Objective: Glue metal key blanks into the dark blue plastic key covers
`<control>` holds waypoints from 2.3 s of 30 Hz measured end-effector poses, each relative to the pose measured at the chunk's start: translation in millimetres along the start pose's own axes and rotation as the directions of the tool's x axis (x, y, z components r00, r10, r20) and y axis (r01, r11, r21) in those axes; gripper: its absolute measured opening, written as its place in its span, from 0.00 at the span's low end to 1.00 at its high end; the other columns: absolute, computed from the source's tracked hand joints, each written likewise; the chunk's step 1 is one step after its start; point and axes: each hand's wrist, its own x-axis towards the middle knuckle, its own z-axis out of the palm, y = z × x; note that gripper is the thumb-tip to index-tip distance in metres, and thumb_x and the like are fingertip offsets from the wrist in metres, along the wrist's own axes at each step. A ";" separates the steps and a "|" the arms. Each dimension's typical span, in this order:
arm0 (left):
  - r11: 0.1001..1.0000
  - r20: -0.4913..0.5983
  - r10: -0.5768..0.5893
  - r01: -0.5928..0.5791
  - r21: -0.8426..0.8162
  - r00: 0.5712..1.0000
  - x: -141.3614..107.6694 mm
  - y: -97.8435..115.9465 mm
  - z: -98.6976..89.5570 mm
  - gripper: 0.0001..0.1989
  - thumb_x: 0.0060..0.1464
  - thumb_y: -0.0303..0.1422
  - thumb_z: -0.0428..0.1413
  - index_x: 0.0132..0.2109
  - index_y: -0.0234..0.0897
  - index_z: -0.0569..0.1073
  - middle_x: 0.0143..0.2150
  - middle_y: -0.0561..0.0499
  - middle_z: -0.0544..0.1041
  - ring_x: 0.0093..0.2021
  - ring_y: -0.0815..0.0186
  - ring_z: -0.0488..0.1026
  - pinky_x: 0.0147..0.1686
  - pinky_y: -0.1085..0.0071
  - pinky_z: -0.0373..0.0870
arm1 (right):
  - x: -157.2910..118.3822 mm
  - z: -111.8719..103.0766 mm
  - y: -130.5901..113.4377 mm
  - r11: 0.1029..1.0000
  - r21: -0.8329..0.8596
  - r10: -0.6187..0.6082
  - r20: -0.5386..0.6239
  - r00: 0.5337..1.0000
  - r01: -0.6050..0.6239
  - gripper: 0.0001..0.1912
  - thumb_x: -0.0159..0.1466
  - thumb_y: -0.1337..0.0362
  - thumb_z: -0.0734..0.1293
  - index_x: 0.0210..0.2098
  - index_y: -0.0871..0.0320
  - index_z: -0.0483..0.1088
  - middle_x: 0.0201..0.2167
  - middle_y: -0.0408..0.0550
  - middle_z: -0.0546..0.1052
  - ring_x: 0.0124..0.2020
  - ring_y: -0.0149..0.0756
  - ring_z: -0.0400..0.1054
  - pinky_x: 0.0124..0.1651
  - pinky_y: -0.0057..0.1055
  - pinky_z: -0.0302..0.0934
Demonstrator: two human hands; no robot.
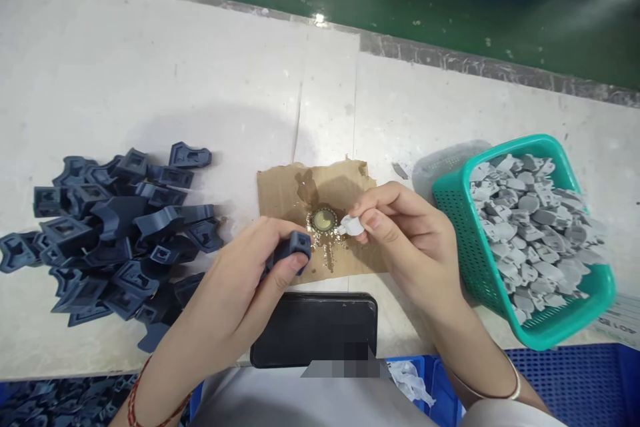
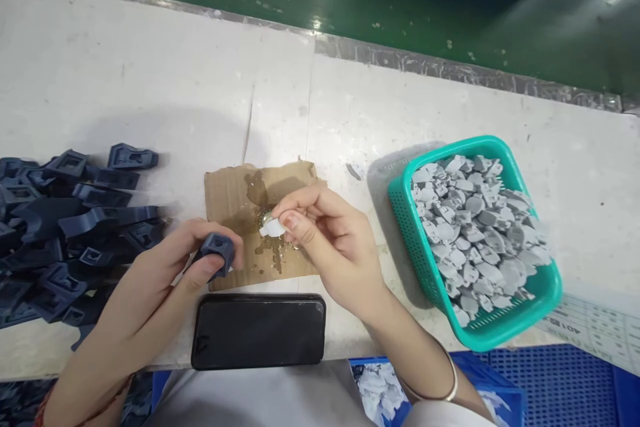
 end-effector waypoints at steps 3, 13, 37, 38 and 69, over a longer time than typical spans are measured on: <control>0.999 0.020 0.037 -0.038 0.039 0.999 2.8 1.0 -0.6 0.08 0.73 0.29 0.46 0.46 0.44 0.69 0.37 0.58 0.72 0.35 0.72 0.68 0.36 0.76 0.64 | -0.8 3.7 -1.4 0.999 0.012 -0.038 0.031 0.999 0.038 0.05 0.71 0.67 0.69 0.40 0.52 0.78 0.34 0.40 0.79 0.32 0.27 0.72 0.35 0.23 0.68; 0.998 0.079 0.060 -0.062 0.019 0.995 3.5 -2.4 3.4 0.08 0.74 0.29 0.45 0.48 0.44 0.68 0.37 0.58 0.70 0.37 0.72 0.68 0.37 0.76 0.63 | -1.0 10.2 -3.6 0.983 -0.076 -0.149 0.204 0.968 0.168 0.07 0.73 0.71 0.66 0.42 0.52 0.72 0.38 0.39 0.79 0.39 0.24 0.75 0.42 0.21 0.69; 0.991 0.058 0.118 -0.121 0.055 0.991 5.1 4.4 -0.9 0.10 0.72 0.28 0.46 0.42 0.40 0.69 0.32 0.57 0.68 0.33 0.70 0.67 0.33 0.75 0.63 | -4.2 13.9 1.7 0.970 -0.087 -0.196 0.277 0.941 0.227 0.04 0.73 0.69 0.65 0.41 0.55 0.69 0.36 0.42 0.78 0.38 0.27 0.74 0.40 0.23 0.68; 0.991 0.059 0.121 -0.124 0.056 0.991 4.6 4.9 -1.3 0.10 0.72 0.28 0.46 0.42 0.40 0.69 0.31 0.57 0.68 0.33 0.70 0.67 0.33 0.75 0.63 | -4.5 13.6 0.8 0.968 -0.094 -0.197 0.279 0.940 0.231 0.04 0.73 0.69 0.65 0.40 0.55 0.69 0.36 0.42 0.78 0.38 0.27 0.74 0.40 0.23 0.68; 0.507 0.150 0.374 -0.338 0.793 0.915 -14.2 -22.1 -0.8 0.11 0.72 0.32 0.47 0.55 0.33 0.68 0.47 0.41 0.76 0.40 0.57 0.79 0.34 0.63 0.74 | -10.6 -89.2 -32.3 0.475 -0.783 -0.085 -0.495 0.865 -0.401 0.07 0.66 0.58 0.71 0.35 0.55 0.79 0.24 0.47 0.73 0.26 0.41 0.65 0.29 0.38 0.57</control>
